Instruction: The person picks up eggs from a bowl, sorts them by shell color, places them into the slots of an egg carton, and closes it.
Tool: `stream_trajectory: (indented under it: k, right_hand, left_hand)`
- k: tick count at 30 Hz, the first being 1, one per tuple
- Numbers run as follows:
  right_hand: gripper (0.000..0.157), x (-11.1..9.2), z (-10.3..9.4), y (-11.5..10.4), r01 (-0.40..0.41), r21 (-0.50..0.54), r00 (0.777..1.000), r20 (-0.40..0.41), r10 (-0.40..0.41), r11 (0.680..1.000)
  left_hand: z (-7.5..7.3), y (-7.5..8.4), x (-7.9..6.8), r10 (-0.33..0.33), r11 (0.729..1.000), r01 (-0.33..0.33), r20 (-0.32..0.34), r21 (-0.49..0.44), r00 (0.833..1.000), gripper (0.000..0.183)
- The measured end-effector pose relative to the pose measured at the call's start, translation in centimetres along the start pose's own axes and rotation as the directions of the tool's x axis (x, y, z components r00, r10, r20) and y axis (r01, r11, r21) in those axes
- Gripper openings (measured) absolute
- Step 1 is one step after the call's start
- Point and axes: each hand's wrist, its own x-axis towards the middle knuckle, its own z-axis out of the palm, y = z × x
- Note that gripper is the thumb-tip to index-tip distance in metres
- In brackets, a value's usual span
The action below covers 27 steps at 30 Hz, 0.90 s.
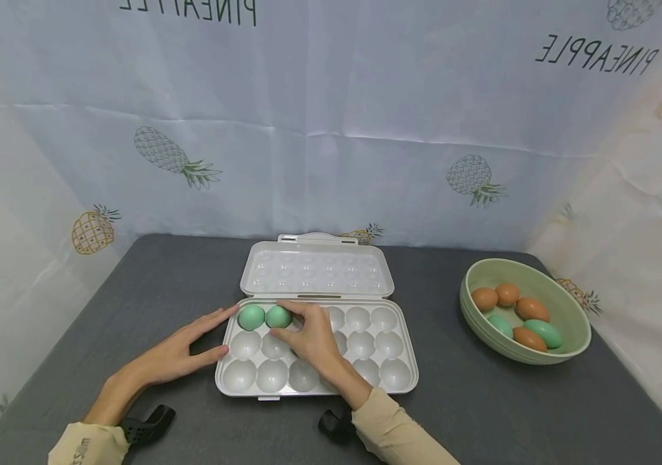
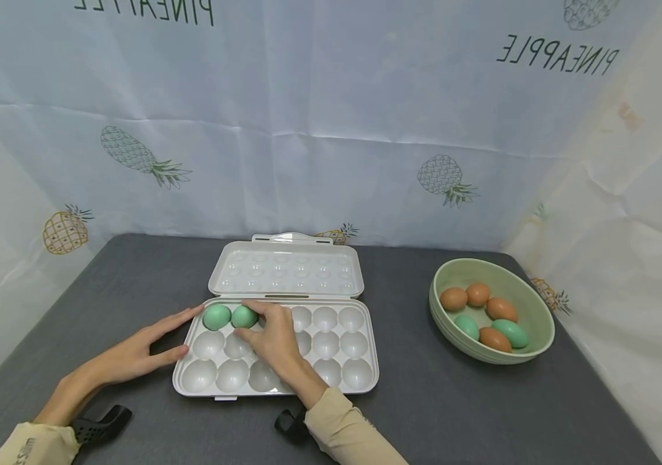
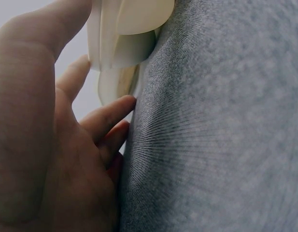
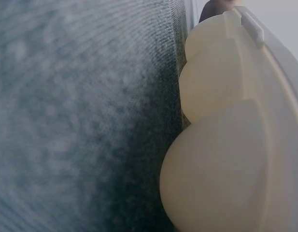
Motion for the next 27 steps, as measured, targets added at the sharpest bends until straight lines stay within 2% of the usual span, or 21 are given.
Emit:
stream_trajectory:
  k: [6,17,21,27]
  right_hand:
    - [0.049,0.0,-0.1,0.0,-0.001,-0.013,1.000,0.012,0.001,1.000]
    - [0.051,-0.7,-0.7,-0.5,-0.096,0.150,0.995,-0.012,0.099,0.984]
    - [0.051,-1.2,-1.7,-1.1,-0.119,0.204,0.992,-0.008,0.123,0.972]
    - [0.053,-1.8,-4.3,-2.0,-0.096,0.225,0.994,-0.026,0.105,0.970]
  left_hand:
    - [0.0,-0.1,0.0,0.003,1.000,-0.003,-0.005,0.007,1.000,0.069]
    - [0.1,-0.2,-0.1,0.014,1.000,-0.014,-0.011,0.001,1.000,0.069]
    - [0.1,-0.3,-0.1,0.014,1.000,-0.014,-0.013,0.006,1.000,0.069]
    - [0.0,-0.2,0.0,0.026,1.000,-0.026,-0.027,0.013,0.999,0.069]
